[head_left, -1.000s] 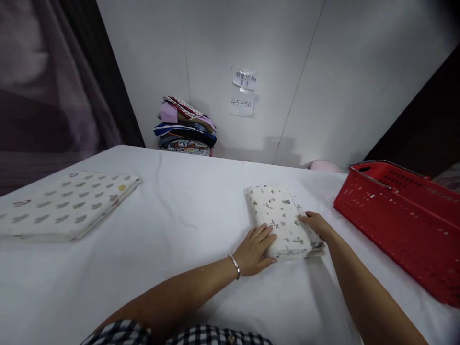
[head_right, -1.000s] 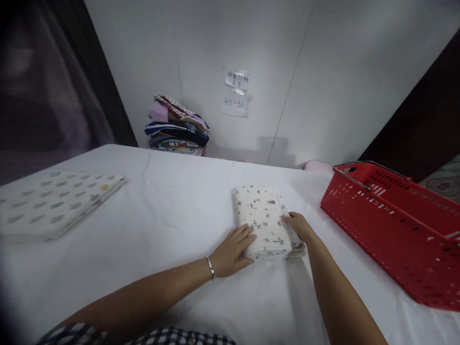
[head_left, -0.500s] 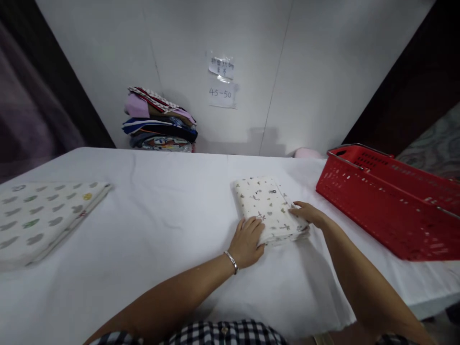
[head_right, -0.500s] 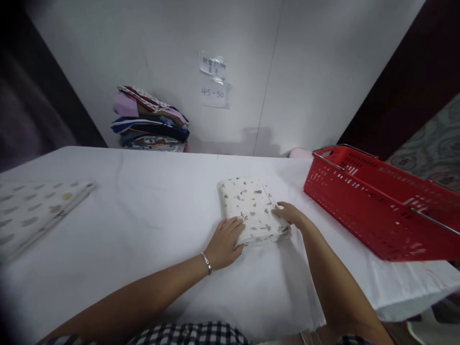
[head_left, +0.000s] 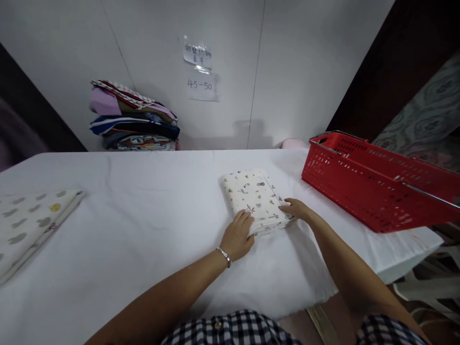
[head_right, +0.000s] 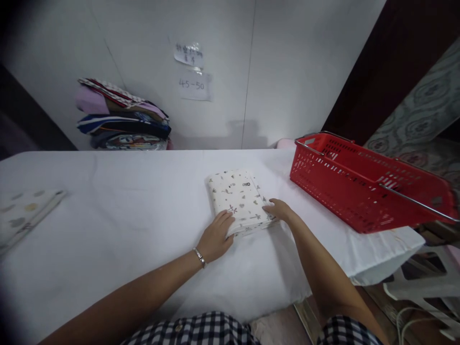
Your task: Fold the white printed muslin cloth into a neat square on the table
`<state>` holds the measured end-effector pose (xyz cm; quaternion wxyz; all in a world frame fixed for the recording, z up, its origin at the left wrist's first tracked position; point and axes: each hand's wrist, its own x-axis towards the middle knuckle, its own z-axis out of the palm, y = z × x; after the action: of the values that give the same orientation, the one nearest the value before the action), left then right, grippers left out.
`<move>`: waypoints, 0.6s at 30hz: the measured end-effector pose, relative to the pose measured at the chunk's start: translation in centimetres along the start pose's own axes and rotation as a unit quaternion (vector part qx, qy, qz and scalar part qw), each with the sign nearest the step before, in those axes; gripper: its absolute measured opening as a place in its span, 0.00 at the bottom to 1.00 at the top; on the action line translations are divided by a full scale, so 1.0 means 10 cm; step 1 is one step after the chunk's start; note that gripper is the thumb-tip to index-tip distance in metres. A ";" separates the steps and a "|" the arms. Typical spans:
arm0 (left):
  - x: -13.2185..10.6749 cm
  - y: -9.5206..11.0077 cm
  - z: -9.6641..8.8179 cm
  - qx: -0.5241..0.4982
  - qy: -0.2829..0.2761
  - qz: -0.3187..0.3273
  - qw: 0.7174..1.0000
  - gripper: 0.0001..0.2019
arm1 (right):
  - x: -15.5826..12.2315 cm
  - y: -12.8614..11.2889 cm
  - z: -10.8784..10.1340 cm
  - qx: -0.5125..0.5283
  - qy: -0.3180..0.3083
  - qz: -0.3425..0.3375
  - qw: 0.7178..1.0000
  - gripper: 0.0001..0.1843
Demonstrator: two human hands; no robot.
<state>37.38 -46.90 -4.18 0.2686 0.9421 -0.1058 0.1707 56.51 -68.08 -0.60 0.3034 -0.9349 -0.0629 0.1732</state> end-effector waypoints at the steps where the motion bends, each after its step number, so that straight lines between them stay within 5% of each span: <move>1: -0.01 -0.01 0.01 0.002 0.002 0.003 1.000 0.24 | -0.02 0.00 0.00 0.001 -0.001 -0.002 1.000 0.31; 5: -0.06 -0.24 -0.13 0.012 0.015 0.003 1.000 0.25 | -0.31 -0.03 0.20 0.022 -0.019 -0.022 0.999 0.34; 11: -0.12 -1.09 -0.83 0.075 0.044 -0.110 0.990 0.22 | -1.07 -0.17 0.86 0.221 -0.230 -0.079 0.944 0.48; 14: -0.13 -1.20 -1.01 0.116 0.033 -0.133 0.984 0.21 | -1.02 -0.18 0.89 0.227 -0.182 -0.085 0.953 0.39; 18: -0.19 -0.82 -0.90 0.142 0.018 -0.037 0.989 0.26 | -0.51 -0.16 0.56 0.242 -0.007 -0.090 0.966 0.25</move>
<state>35.62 -34.97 -1.61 0.1397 0.9708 -0.0409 0.1909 49.67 -64.89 -2.47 0.5349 -0.8226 -0.1049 0.1619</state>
